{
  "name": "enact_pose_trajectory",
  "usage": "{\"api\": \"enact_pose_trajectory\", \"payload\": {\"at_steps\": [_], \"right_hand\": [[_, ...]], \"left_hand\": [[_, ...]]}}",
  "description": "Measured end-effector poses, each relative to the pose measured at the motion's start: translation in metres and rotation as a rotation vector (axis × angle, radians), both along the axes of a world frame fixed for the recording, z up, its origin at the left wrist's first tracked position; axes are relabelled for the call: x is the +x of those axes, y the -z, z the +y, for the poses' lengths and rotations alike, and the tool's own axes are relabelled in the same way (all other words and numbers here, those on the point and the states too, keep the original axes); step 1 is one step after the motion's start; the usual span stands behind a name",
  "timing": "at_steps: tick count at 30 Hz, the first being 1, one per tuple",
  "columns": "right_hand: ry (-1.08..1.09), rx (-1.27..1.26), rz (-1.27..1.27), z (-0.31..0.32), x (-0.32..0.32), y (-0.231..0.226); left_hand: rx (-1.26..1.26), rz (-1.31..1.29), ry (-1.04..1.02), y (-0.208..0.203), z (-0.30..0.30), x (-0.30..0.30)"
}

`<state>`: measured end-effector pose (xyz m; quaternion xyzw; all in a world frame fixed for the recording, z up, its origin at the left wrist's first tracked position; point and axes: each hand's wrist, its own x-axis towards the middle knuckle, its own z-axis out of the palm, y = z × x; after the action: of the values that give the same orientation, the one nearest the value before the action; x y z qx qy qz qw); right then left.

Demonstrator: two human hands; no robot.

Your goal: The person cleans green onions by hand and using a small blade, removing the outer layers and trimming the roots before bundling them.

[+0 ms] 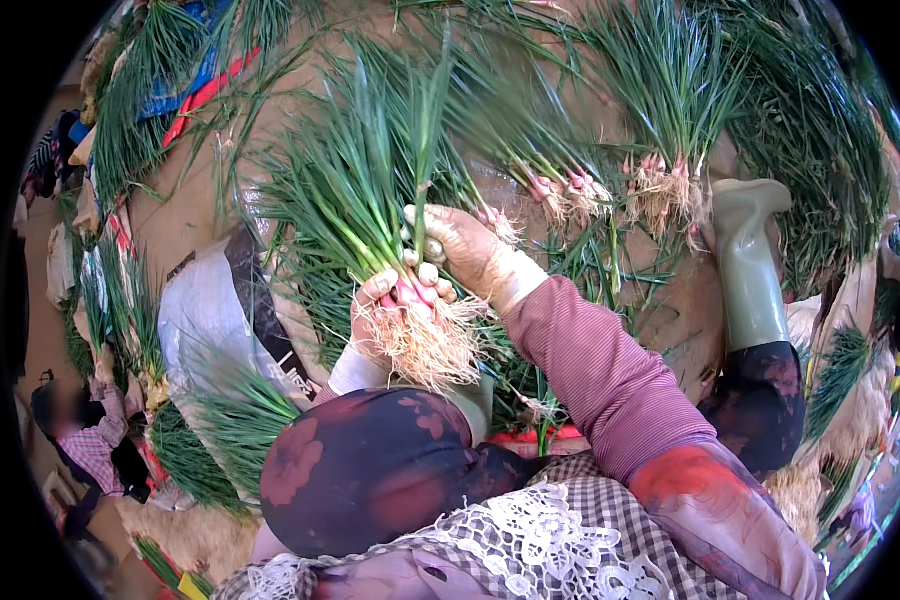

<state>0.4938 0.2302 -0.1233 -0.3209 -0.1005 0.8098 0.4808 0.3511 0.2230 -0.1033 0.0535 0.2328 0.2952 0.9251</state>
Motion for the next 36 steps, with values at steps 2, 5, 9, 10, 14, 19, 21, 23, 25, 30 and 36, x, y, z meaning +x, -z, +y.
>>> {"api": "enact_pose_trajectory", "payload": {"at_steps": [2, 5, 9, 10, 14, 19, 21, 23, 25, 30, 36], "right_hand": [[-0.019, 0.082, 0.198, -0.002, 0.006, -0.010], [0.039, 0.098, -0.199, 0.003, -0.001, -0.009], [-0.267, 0.227, -1.367, 0.000, 0.002, 0.019], [-0.567, 0.317, -1.699, -0.004, 0.007, 0.026], [-1.214, 0.426, -1.387, -0.028, 0.036, 0.031], [-0.306, 0.140, -2.072, -0.001, 0.092, 0.045], [-0.315, 0.143, -2.165, 0.004, 0.108, 0.054], [-0.512, 0.056, -1.929, 0.008, 0.116, 0.049], [-0.495, 0.016, -1.317, 0.011, 0.123, 0.046], [-0.677, 0.254, -1.667, -0.014, 0.045, -0.014], [-0.617, 0.228, -0.649, -0.018, 0.064, 0.038]], "left_hand": [[0.008, -0.019, 0.017, -0.007, 0.000, 0.001], [0.032, -0.025, 0.020, -0.006, 0.002, -0.001], [0.039, -0.009, 0.022, -0.003, 0.004, 0.002], [0.042, -0.017, -0.001, -0.002, 0.004, 0.001], [-0.081, 0.035, 0.006, 0.020, 0.007, -0.018], [-0.035, 0.118, 0.202, 0.030, -0.007, -0.012], [0.047, 0.083, 0.195, 0.022, -0.005, -0.011], [0.072, 0.129, 0.123, 0.008, -0.004, -0.008], [0.005, -0.001, 0.062, 0.011, 0.004, -0.006], [0.052, 0.284, 0.049, 0.033, 0.001, -0.009], [-0.130, 0.167, 0.080, 0.033, -0.006, -0.004]]}}
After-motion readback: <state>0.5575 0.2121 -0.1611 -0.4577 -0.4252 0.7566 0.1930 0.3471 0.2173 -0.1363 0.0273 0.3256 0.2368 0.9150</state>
